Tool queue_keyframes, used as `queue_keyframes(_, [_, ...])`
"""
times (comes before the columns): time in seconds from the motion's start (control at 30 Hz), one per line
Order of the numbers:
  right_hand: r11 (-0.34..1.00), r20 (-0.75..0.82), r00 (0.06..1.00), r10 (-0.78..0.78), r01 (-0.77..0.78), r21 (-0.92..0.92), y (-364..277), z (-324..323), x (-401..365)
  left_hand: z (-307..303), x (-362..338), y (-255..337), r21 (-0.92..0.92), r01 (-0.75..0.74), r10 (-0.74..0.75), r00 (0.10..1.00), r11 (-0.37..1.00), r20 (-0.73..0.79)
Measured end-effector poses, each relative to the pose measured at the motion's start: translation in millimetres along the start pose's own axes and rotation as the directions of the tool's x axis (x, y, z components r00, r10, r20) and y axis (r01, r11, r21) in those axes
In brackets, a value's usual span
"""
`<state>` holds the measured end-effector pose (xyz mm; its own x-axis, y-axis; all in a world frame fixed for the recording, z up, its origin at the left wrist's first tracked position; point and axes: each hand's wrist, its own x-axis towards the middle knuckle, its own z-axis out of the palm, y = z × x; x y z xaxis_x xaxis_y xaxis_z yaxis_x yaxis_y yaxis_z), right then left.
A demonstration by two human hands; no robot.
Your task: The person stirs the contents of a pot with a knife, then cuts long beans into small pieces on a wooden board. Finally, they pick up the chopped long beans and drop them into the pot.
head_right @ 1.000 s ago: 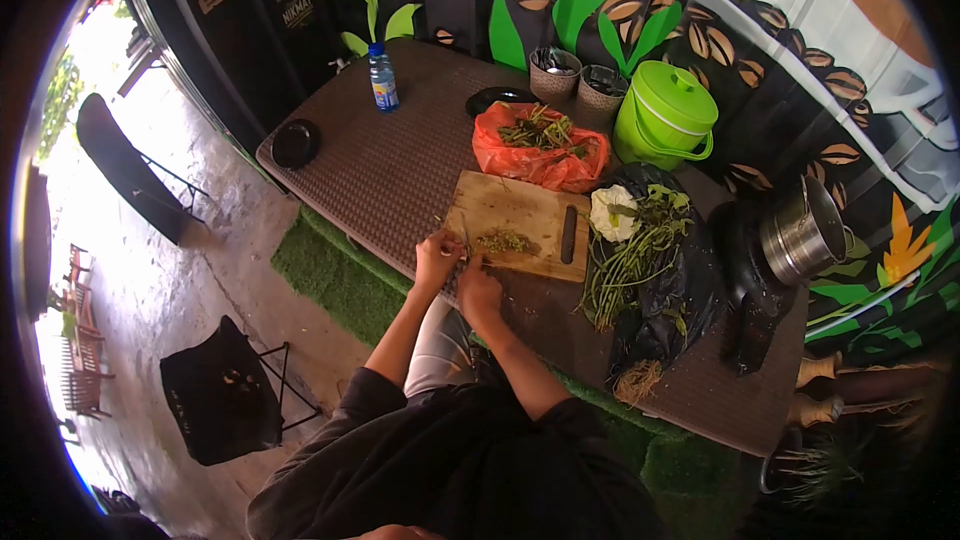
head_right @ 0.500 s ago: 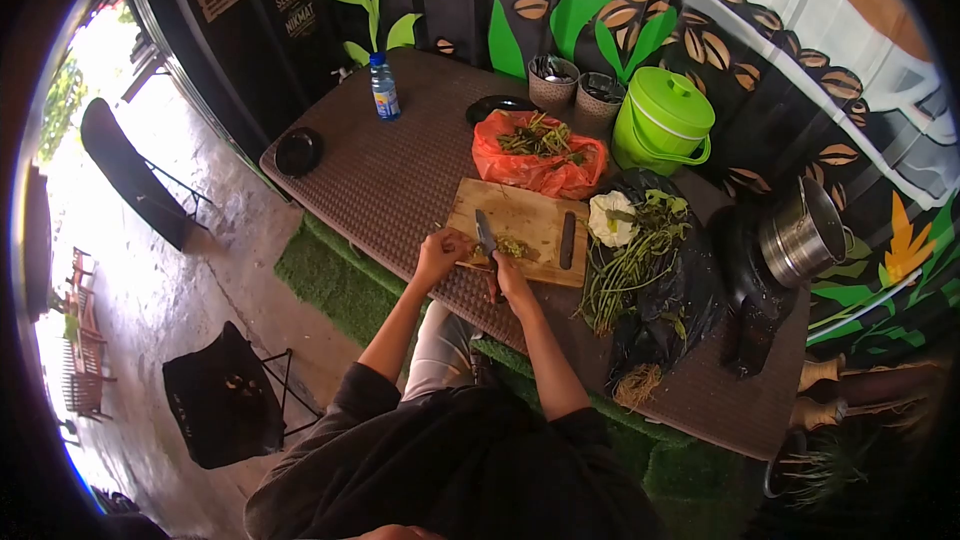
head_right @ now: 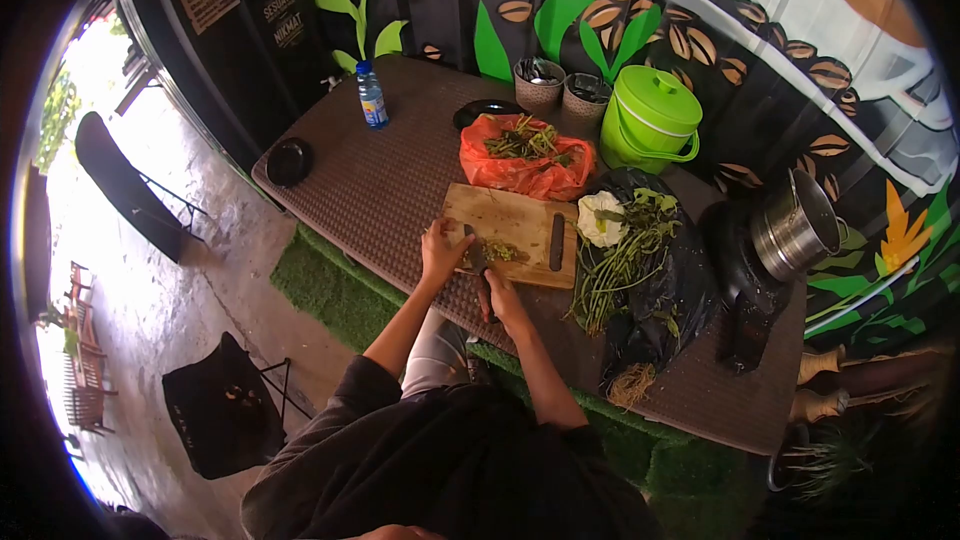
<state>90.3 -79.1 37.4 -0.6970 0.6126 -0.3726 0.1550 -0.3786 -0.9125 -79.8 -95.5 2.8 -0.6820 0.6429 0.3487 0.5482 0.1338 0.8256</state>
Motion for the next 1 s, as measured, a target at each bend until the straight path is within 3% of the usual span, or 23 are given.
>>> queue_keyframes(0.1, [1.000, -0.039, 0.999, 0.018, -0.018, -0.003, -4, -1, -6, 6, 9, -14, 0.031, -0.080, 0.081, 0.996, 0.996, -0.038])
queue_keyframes(0.2, [0.996, -0.075, 0.997, -0.004, -0.003, -0.094, -5, -4, -9, 7, 10, -16, -0.058, 0.033, -0.032, 0.999, 0.998, 0.023])
queue_keyframes(0.27, [0.921, -0.096, 0.990, -0.108, 0.063, -0.385, 2, -8, -2, 1, 9, -7, -0.034, 0.009, -0.006, 0.996, 0.999, 0.090])
queue_keyframes(0.3, [0.920, -0.096, 0.990, -0.107, 0.062, -0.386, 2, -8, -3, 1, 8, -6, -0.035, 0.010, -0.007, 0.996, 0.999, 0.090])
queue_keyframes(0.37, [0.508, -0.163, 0.921, -0.354, 0.043, -0.860, 1, -5, -3, -3, 7, -4, -0.140, -0.003, 0.017, 0.995, 0.990, 0.096])
queue_keyframes(0.4, [0.509, -0.160, 0.921, -0.354, 0.046, -0.859, 4, -5, 0, -7, 6, -2, -0.138, -0.003, 0.016, 0.995, 0.990, 0.095])
queue_keyframes(0.47, [0.361, -0.121, 0.837, -0.534, 0.096, -0.927, 11, -5, 5, -15, 4, 2, -0.058, 0.033, -0.025, 0.990, 0.998, 0.139])
queue_keyframes(0.5, [0.361, -0.118, 0.838, -0.533, 0.099, -0.927, 13, -6, 8, -16, 3, 1, -0.057, 0.034, -0.026, 0.990, 0.998, 0.137])
queue_keyframes(0.57, [0.303, -0.093, 0.751, -0.654, 0.148, -0.941, 18, -9, 13, -18, 1, -2, 0.002, 0.103, -0.103, 0.988, 0.995, 0.114])
queue_keyframes(0.7, [0.308, -0.120, 0.757, -0.642, 0.111, -0.945, 17, -7, 9, -22, -6, 13, 0.093, 0.063, -0.065, 0.998, 0.994, 0.020])
queue_keyframes(0.77, [0.324, -0.134, 0.741, -0.658, 0.118, -0.939, 16, -6, 6, -19, -4, 15, 0.074, -0.071, 0.062, 0.991, 0.995, 0.120])
queue_keyframes(0.8, [0.324, -0.132, 0.742, -0.657, 0.119, -0.939, 17, -6, 6, -18, -5, 20, 0.075, -0.070, 0.061, 0.991, 0.995, 0.119])
queue_keyframes(0.87, [0.341, -0.137, 0.727, -0.673, 0.140, -0.930, 18, -6, 6, -14, -7, 31, 0.258, -0.240, 0.210, 0.968, 0.936, 0.138])
queue_keyframes(1.0, [0.410, -0.177, 0.771, -0.611, 0.117, -0.905, 12, -7, 1, 0, -7, 27, 0.233, -0.224, 0.158, 0.950, 0.946, 0.271])
